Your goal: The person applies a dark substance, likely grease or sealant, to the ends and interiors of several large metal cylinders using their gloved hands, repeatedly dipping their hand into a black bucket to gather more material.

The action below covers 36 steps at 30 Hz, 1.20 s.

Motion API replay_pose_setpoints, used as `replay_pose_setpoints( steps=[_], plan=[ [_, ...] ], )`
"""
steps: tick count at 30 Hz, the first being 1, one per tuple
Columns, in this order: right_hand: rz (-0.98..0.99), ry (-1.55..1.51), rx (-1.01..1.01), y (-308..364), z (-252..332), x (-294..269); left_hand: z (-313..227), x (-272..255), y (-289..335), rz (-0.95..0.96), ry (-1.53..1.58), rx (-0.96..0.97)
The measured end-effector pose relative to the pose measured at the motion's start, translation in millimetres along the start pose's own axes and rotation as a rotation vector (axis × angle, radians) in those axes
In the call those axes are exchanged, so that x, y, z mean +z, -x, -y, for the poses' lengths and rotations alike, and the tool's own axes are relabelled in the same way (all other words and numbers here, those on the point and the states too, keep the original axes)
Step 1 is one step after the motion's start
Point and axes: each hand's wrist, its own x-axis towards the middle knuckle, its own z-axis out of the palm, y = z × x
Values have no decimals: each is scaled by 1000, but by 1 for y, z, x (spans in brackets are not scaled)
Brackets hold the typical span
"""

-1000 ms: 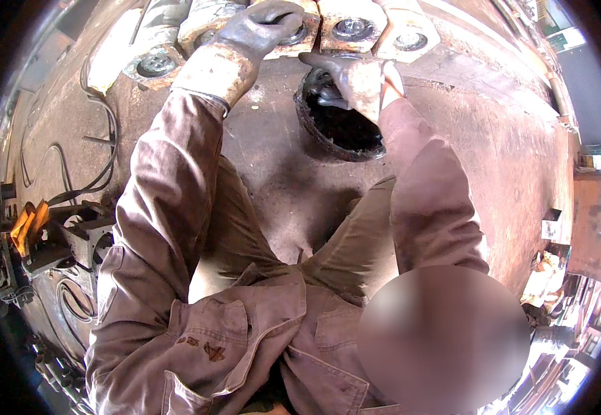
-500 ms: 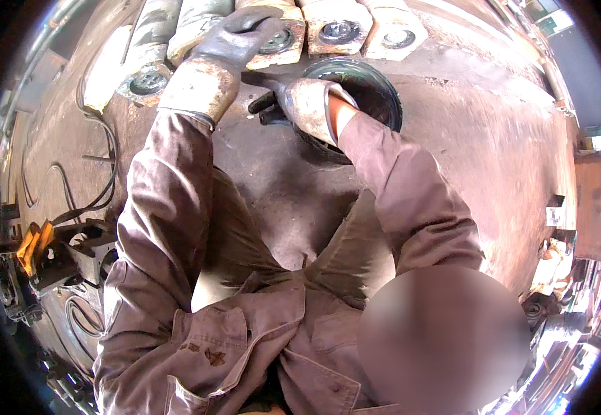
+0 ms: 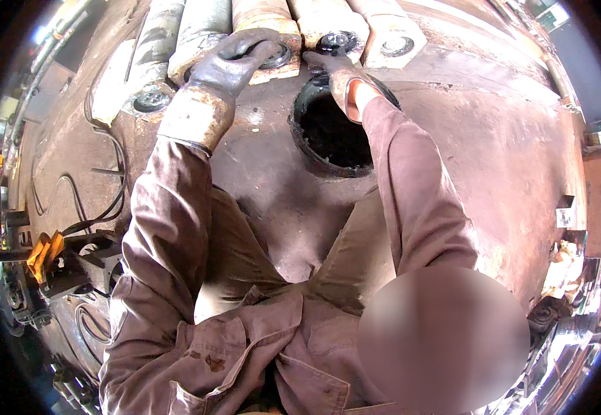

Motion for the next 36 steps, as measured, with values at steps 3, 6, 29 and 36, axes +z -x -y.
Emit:
replay_pose_setpoints(
  steps=[3,6,29,36],
  plan=[
    [85,6,2,1,-8,-12,12,25,-6,61,86,-8],
    [193,66,-106,-2,-6,-7,-1,14,-2,-10,29,26],
    [213,63,-71,2,1,-14,23,29,-3,37,-10,46],
    [65,-521,-111,-25,-6,-12,19,28,-6,70,-95,23]
  ],
)
